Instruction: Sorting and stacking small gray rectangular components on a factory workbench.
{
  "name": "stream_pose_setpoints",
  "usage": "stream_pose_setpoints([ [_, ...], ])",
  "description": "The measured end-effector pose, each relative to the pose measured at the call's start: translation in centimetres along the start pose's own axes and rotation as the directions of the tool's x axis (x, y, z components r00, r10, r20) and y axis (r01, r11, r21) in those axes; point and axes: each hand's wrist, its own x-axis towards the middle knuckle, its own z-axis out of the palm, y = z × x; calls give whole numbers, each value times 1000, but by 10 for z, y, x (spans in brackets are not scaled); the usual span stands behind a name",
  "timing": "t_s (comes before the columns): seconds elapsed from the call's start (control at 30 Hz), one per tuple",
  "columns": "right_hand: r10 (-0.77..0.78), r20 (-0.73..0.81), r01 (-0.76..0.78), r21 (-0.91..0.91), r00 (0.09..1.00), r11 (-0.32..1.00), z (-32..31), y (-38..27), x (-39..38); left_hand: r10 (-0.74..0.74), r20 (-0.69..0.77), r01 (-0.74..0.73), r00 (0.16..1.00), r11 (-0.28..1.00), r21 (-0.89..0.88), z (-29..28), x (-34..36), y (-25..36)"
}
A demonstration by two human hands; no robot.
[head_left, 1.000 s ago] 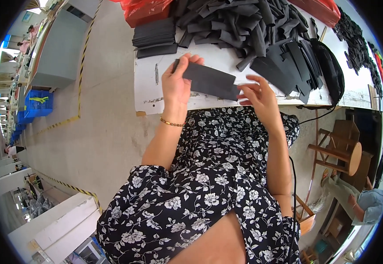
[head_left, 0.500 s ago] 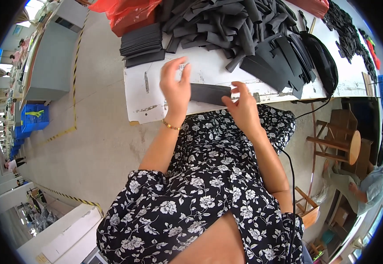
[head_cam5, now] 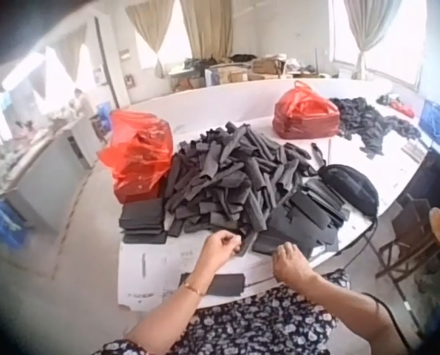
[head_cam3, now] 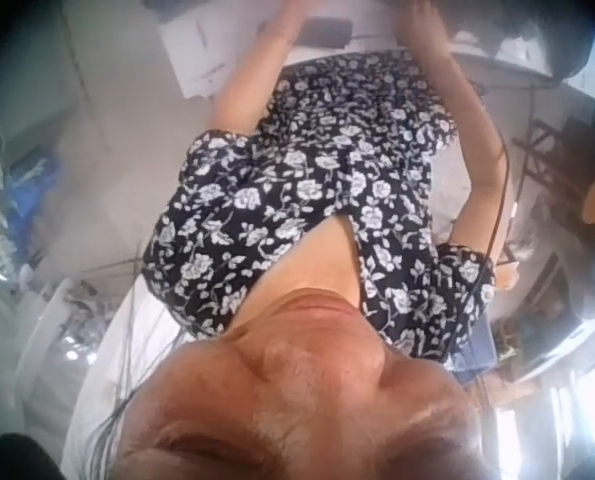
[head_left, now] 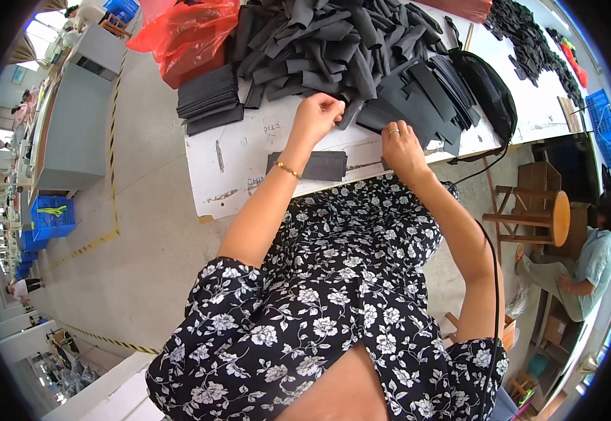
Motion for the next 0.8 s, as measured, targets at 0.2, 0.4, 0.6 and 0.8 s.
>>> stream_pose_setpoints([
  [0.2,47,43,-55,206,998,977,-15,11,4,327,-23,-260,945,790,555,24,7,3],
  [0.4,777,6,-390,867,630,310,-58,23,7,100,-36,-97,994,993,70,-7,-22,9],
  [0.6,671,104,-343,910,735,234,-65,8,14,-89,165,178,982,707,-685,-22,-57,49],
  [0.8,483,-57,-252,796,874,550,-9,16,12,68,101,54,993,496,-867,-36,-88,54],
])
